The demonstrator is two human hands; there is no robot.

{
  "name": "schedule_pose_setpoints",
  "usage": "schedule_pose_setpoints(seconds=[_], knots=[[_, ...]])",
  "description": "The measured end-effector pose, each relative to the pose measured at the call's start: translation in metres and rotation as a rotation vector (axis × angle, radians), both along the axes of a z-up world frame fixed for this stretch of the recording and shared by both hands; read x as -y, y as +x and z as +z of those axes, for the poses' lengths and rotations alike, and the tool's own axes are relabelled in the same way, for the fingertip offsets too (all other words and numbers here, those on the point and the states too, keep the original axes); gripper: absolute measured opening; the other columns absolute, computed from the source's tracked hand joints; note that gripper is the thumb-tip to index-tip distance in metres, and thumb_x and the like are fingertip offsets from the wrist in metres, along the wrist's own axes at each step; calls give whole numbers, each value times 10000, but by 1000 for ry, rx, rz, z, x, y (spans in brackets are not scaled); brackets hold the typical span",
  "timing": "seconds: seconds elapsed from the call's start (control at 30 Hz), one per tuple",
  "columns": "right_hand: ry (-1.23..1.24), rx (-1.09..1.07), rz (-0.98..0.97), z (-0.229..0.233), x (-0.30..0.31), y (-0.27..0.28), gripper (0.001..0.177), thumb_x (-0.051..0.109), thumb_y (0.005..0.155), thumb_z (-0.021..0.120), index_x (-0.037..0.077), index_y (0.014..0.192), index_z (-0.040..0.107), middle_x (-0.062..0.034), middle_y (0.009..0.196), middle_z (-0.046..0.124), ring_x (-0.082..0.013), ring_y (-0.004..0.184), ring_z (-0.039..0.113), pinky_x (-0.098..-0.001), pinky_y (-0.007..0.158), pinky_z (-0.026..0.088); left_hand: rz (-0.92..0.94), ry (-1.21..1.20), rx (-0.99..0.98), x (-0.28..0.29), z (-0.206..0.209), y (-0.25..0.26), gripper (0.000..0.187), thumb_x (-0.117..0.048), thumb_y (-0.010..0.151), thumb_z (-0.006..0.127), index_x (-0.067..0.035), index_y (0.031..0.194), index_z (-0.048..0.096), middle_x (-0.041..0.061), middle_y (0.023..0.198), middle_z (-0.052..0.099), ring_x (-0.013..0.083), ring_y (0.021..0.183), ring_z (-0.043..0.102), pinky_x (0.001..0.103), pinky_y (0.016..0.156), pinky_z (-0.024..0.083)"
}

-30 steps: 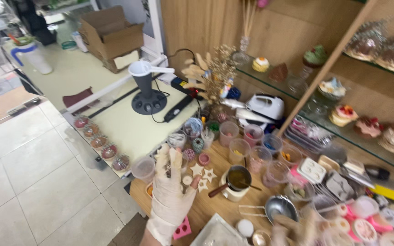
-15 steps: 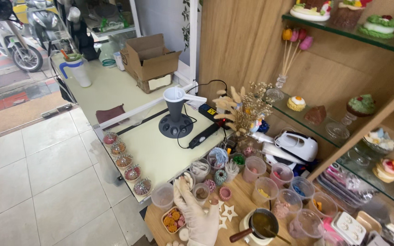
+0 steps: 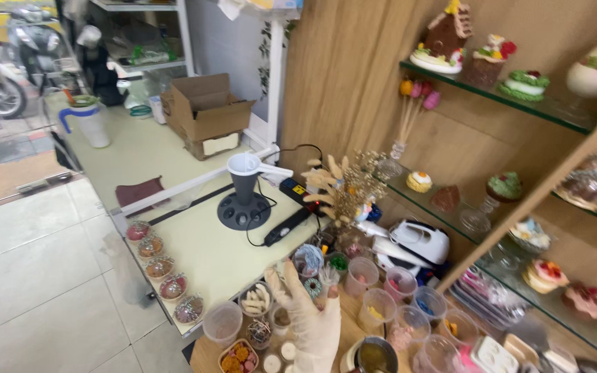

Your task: The person pours melted wax from a small pot into a silicone mold and then handles several finished small sphere-shaped and star-shaped candles on a workbench.

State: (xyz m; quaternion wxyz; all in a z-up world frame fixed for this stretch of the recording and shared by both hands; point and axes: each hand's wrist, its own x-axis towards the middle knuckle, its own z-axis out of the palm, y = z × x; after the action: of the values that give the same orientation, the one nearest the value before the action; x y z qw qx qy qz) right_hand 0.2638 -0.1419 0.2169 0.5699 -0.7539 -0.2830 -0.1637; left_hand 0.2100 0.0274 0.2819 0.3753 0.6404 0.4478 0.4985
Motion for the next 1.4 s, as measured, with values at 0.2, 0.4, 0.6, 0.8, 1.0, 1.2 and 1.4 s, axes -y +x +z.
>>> schedule_pose_setpoints(seconds=[0.2, 0.4, 0.6, 0.8, 1.0, 1.2, 1.4], knots=[[-30, 168, -33, 12, 29, -44, 573, 87, 712, 774, 126, 1259, 608, -91, 905, 743, -221, 771, 723, -329, 704, 576, -137, 12, 92, 31, -6, 17, 959, -136, 746, 824, -47, 1542, 297, 292, 1604, 205, 443, 1485, 222, 492, 1183, 253], [-135, 445, 26, 19, 51, -109, 521, 99, 685, 802, 117, 1193, 683, -88, 905, 746, -229, 782, 724, -337, 716, 574, -317, -43, 148, 70, -34, 3, 823, -87, 811, 764, -7, 1514, 342, 305, 1583, 262, 441, 1491, 256, 480, 1196, 269], [-383, 538, 117, 33, 74, -150, 473, 111, 659, 831, 107, 1126, 759, -86, 906, 748, -238, 792, 726, -346, 729, 572, -541, -122, 303, 81, -34, -1, 583, -111, 893, 701, -1, 1419, 475, 220, 1432, 553, 352, 1350, 530, 402, 1144, 399], [-492, 411, 100, 33, 96, -145, 429, 91, 680, 879, 119, 1099, 793, -20, 785, 739, -194, 678, 688, -331, 617, 523, -757, 226, -69, 60, -71, -8, 336, -151, 950, 682, -22, 1251, 606, 209, 1328, 631, 395, 1228, 605, 437, 1061, 477], [-218, 51, -390, 22, 156, -146, 264, 2, 873, 784, 79, 1120, 726, -104, 1136, 757, -159, 1046, 746, -280, 983, 576, -779, 482, -799, -38, -151, -17, 406, -263, 888, 703, -84, 1249, 654, 158, 1176, 675, 356, 1071, 651, 470, 895, 520], [-341, -98, -506, 10, 193, -137, 297, -14, 917, 744, 93, 1193, 721, -98, 1149, 761, -114, 987, 741, -263, 972, 580, -899, 682, -1084, -50, -229, 13, 786, -398, 697, 799, -39, 1365, 592, 152, 1476, 498, 300, 1219, 543, 454, 947, 464], [-447, -140, -544, 15, 191, -129, 350, 35, 905, 772, 130, 1239, 734, -33, 1069, 767, -120, 937, 744, -284, 912, 572, -825, 548, -1377, -43, -272, 36, 777, -555, 816, 735, -37, 1377, 595, 107, 1655, 294, 279, 1383, 393, 462, 1072, 379]])
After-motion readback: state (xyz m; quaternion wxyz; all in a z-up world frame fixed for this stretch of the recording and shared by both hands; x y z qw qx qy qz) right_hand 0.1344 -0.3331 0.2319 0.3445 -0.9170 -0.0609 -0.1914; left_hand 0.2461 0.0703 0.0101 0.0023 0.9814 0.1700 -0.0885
